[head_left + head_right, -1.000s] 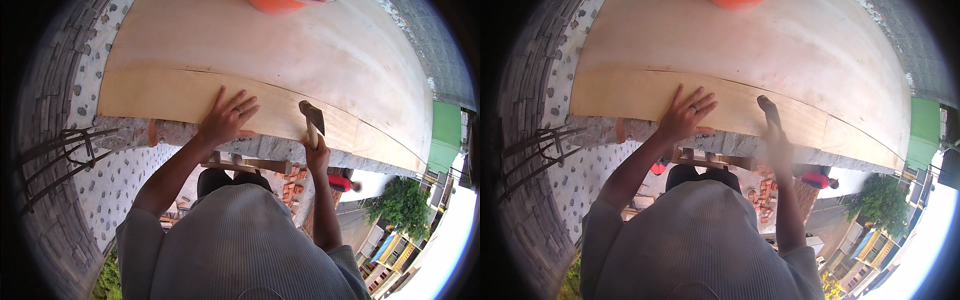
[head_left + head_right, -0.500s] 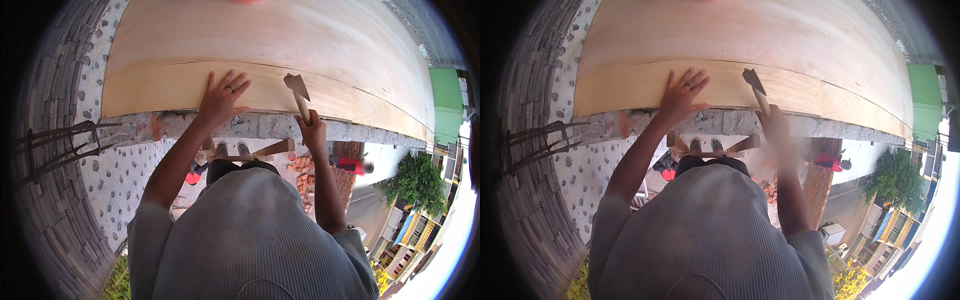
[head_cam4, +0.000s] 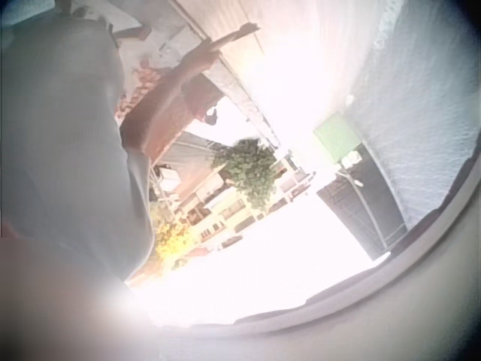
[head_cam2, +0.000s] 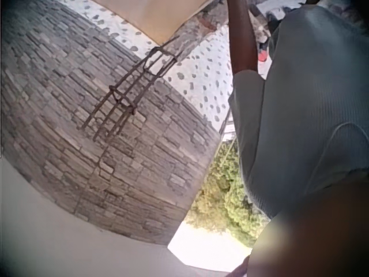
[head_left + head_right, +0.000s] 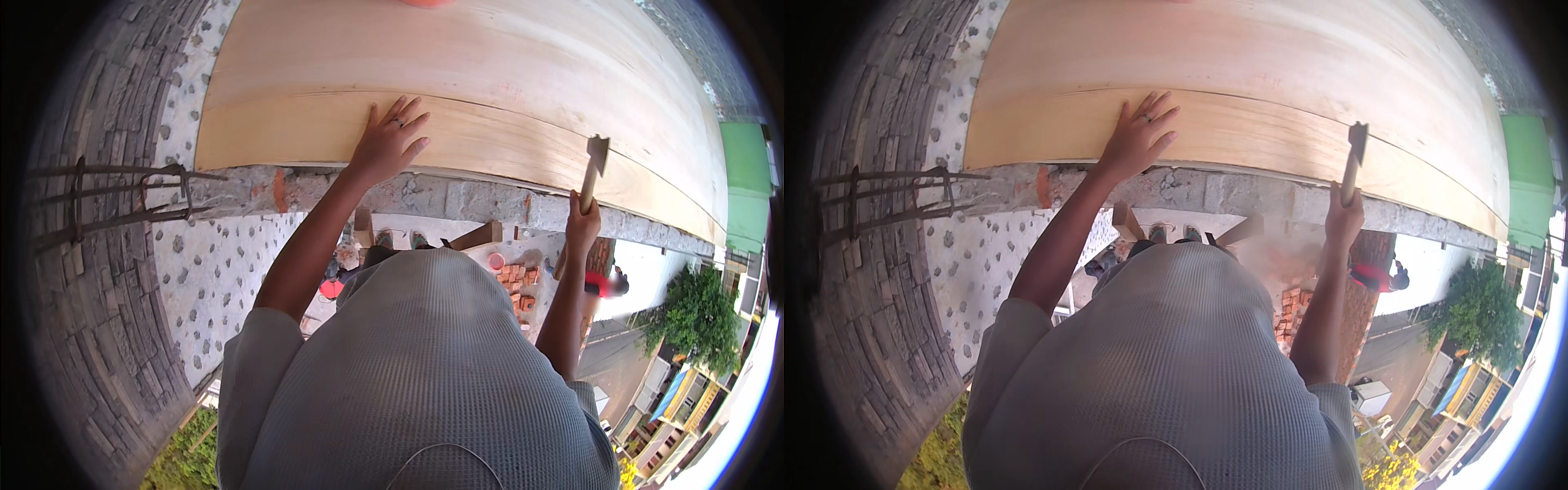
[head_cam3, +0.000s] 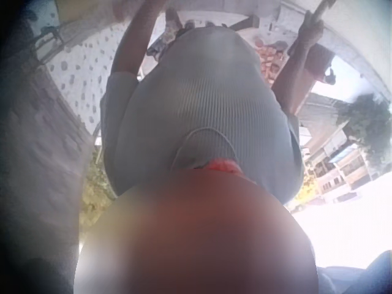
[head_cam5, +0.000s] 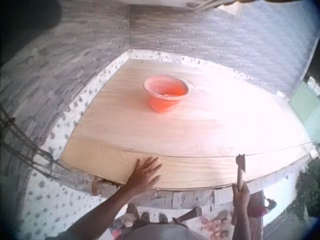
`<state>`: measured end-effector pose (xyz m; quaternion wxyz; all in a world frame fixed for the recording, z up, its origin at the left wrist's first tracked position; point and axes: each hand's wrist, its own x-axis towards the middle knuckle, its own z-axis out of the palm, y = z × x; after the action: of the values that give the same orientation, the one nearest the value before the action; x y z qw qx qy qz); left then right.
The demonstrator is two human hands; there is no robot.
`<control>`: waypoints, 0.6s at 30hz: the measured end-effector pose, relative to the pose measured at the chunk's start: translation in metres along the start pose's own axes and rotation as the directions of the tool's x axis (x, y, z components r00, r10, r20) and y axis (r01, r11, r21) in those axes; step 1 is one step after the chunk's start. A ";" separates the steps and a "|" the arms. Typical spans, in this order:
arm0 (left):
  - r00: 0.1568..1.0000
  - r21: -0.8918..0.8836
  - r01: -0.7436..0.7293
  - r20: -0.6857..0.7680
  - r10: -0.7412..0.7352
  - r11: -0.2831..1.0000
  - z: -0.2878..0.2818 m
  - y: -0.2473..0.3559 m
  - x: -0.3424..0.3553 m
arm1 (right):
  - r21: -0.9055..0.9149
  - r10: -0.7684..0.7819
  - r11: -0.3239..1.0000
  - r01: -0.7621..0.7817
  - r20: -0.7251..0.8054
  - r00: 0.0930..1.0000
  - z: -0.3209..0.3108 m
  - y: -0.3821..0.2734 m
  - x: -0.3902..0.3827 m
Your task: The person positions and aligns wooden planks on a construction surface, then uses a hammer to drive nails into the planks to secure them in place.
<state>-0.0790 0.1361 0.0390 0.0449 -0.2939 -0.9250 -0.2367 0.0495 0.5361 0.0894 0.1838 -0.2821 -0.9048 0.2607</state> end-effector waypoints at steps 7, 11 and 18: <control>0.999 0.132 0.032 -0.041 -0.027 0.991 0.016 0.020 0.011 | 0.254 0.064 0.957 -0.140 0.286 0.956 0.044 -0.012 -0.027; 0.995 0.132 0.048 -0.099 -0.035 0.990 0.019 0.020 0.016 | 0.251 -0.018 0.966 -0.058 0.292 0.956 0.064 -0.022 -0.031; 0.992 0.077 0.092 -0.094 -0.085 0.993 0.019 0.021 0.022 | 0.064 -0.100 0.994 0.088 0.235 0.967 0.082 -0.013 -0.023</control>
<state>-0.0844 0.1709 0.0358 0.0884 -0.2393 -0.9430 -0.2137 0.0230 0.4831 0.0272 0.0938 -0.2007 -0.9254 0.3075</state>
